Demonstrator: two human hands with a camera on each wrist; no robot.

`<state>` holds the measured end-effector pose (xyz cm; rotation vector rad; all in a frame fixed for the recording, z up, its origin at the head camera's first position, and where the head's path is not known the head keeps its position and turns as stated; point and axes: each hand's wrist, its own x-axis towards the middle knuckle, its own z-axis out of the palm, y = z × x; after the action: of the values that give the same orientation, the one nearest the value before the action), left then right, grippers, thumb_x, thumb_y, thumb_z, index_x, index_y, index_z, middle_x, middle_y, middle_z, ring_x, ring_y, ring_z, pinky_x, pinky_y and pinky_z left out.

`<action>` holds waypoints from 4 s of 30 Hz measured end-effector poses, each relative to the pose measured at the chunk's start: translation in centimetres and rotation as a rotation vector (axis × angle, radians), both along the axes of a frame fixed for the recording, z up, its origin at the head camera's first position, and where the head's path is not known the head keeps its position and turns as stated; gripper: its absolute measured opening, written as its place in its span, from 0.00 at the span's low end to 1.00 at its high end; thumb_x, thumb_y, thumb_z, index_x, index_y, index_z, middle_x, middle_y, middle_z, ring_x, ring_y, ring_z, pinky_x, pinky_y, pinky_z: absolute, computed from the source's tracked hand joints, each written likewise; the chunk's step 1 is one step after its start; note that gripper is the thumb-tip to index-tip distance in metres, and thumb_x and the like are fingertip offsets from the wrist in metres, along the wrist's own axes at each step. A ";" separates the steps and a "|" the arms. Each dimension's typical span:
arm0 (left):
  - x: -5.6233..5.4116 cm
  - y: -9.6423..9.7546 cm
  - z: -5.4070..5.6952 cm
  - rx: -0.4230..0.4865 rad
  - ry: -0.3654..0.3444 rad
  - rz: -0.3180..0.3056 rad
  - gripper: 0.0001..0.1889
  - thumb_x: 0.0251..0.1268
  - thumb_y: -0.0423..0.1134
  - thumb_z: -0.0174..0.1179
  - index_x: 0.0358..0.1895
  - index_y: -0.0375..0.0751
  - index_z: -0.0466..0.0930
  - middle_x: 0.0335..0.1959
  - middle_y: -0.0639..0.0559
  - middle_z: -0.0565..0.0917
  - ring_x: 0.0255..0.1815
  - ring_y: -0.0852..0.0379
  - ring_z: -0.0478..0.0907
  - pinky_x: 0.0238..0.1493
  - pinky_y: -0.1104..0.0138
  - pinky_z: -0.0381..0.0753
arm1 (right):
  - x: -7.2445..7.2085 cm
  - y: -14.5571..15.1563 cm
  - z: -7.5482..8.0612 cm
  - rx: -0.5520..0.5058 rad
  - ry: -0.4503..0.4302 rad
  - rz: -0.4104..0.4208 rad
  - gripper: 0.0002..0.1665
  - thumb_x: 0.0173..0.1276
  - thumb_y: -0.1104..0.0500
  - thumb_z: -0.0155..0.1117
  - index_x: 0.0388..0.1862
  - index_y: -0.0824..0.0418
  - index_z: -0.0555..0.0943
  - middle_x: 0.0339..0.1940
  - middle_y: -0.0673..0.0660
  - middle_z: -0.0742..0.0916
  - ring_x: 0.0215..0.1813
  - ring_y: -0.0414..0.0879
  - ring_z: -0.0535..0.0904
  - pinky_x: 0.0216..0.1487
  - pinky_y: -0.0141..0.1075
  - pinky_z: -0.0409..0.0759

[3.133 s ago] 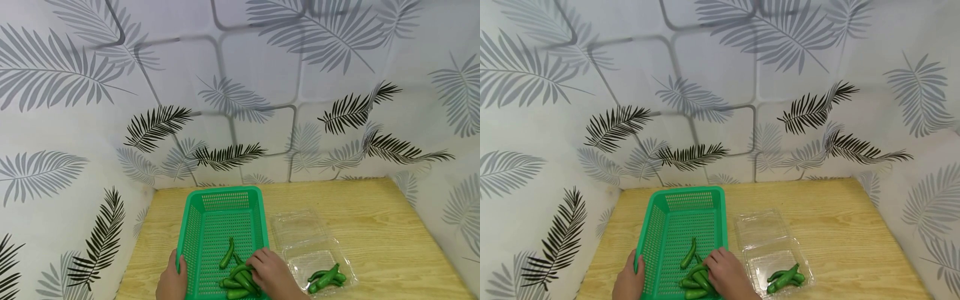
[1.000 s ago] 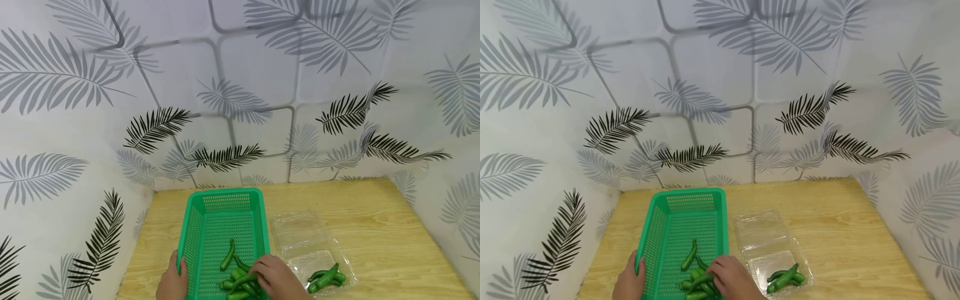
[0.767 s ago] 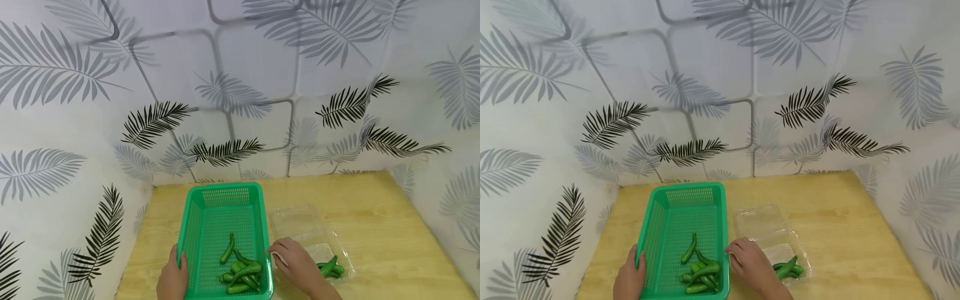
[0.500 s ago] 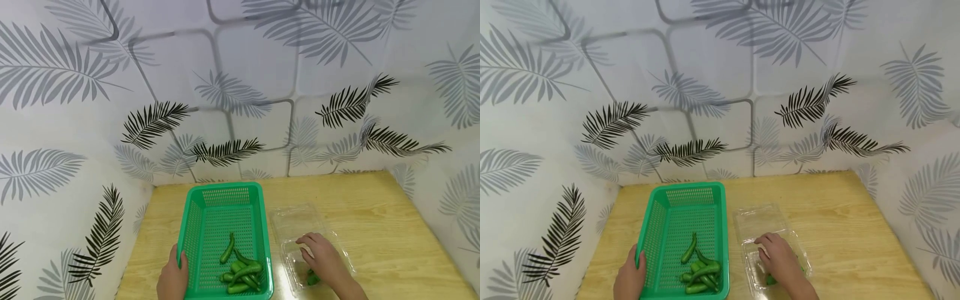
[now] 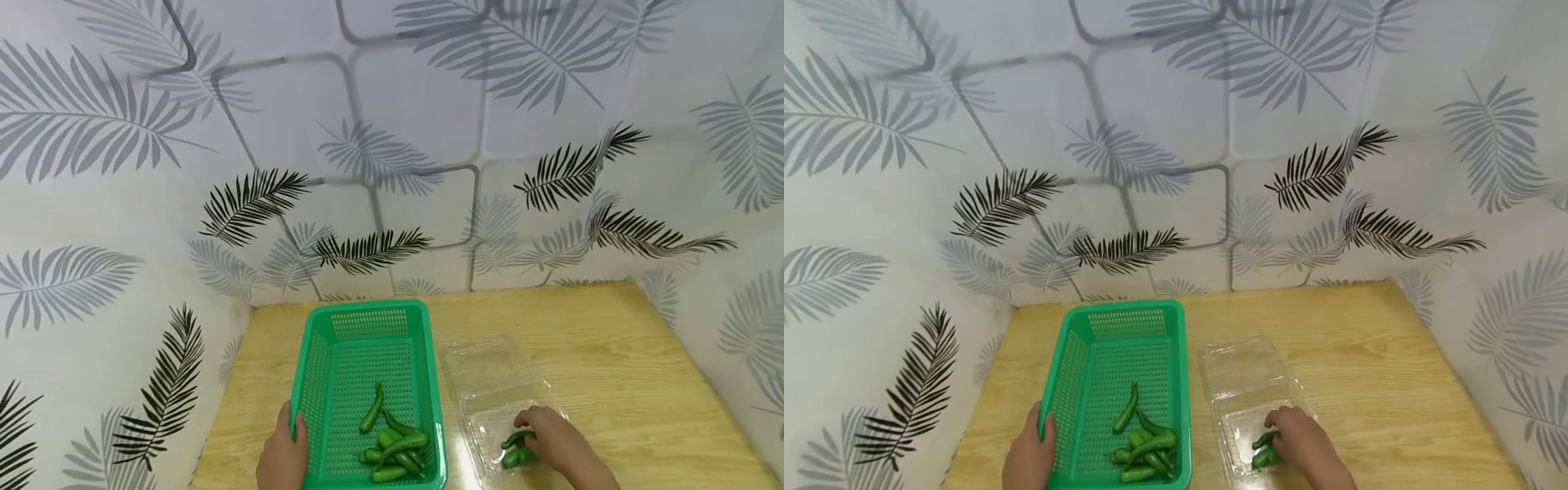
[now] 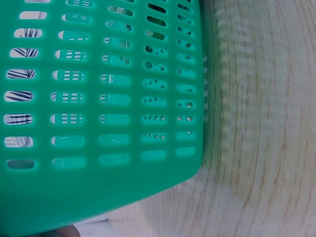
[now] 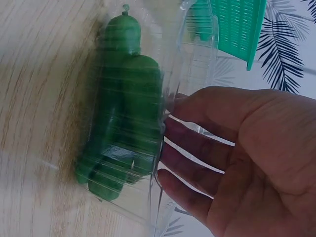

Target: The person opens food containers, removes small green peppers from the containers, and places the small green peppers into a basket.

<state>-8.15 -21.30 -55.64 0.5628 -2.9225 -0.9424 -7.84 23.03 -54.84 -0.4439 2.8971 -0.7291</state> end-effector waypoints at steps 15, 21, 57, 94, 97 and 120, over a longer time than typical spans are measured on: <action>0.1 0.1 0.4 0.011 0.000 -0.008 0.26 0.73 0.52 0.41 0.67 0.42 0.59 0.26 0.43 0.83 0.14 0.56 0.75 0.10 0.63 0.69 | 0.0 1.6 0.1 -0.114 -0.226 0.114 0.10 0.48 0.69 0.70 0.27 0.56 0.82 0.29 0.47 0.82 0.32 0.43 0.75 0.33 0.40 0.75; 0.1 0.2 0.6 0.022 -0.020 -0.007 0.26 0.73 0.52 0.40 0.68 0.42 0.58 0.25 0.45 0.82 0.13 0.56 0.75 0.10 0.63 0.69 | -0.1 1.3 -0.4 -0.055 -0.138 0.107 0.10 0.46 0.63 0.75 0.25 0.53 0.82 0.28 0.44 0.83 0.32 0.41 0.76 0.34 0.40 0.75; -0.1 0.0 0.4 -0.002 -0.019 0.006 0.27 0.72 0.53 0.41 0.68 0.43 0.58 0.25 0.45 0.82 0.14 0.56 0.74 0.11 0.62 0.69 | 0.1 -0.3 -0.2 -0.125 -0.017 0.103 0.06 0.58 0.55 0.68 0.32 0.53 0.81 0.31 0.40 0.78 0.33 0.33 0.72 0.34 0.33 0.76; 0.0 -0.1 0.2 -0.011 -0.029 0.019 0.26 0.72 0.54 0.39 0.67 0.46 0.59 0.20 0.49 0.80 0.13 0.56 0.72 0.12 0.62 0.67 | 0.2 -2.4 0.5 -0.199 -0.001 0.131 0.06 0.61 0.54 0.67 0.34 0.53 0.79 0.31 0.39 0.77 0.32 0.32 0.72 0.34 0.31 0.76; 0.0 -0.2 0.3 -0.018 -0.027 0.022 0.26 0.72 0.55 0.39 0.67 0.47 0.59 0.20 0.49 0.80 0.13 0.55 0.72 0.12 0.62 0.66 | 0.0 -3.2 0.8 -0.211 0.032 0.160 0.06 0.61 0.53 0.66 0.34 0.53 0.80 0.32 0.39 0.77 0.33 0.32 0.73 0.35 0.32 0.76; -0.1 0.0 0.3 -0.002 -0.020 0.009 0.25 0.72 0.53 0.40 0.67 0.46 0.59 0.20 0.49 0.80 0.12 0.56 0.72 0.11 0.62 0.67 | -0.2 -8.3 1.7 -0.187 0.127 0.319 0.06 0.62 0.57 0.65 0.38 0.52 0.81 0.37 0.41 0.78 0.38 0.36 0.75 0.38 0.31 0.75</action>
<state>-8.22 -21.26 -55.36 0.5889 -2.9351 -0.9386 -8.05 14.71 -53.11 -0.9796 2.7776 -0.9487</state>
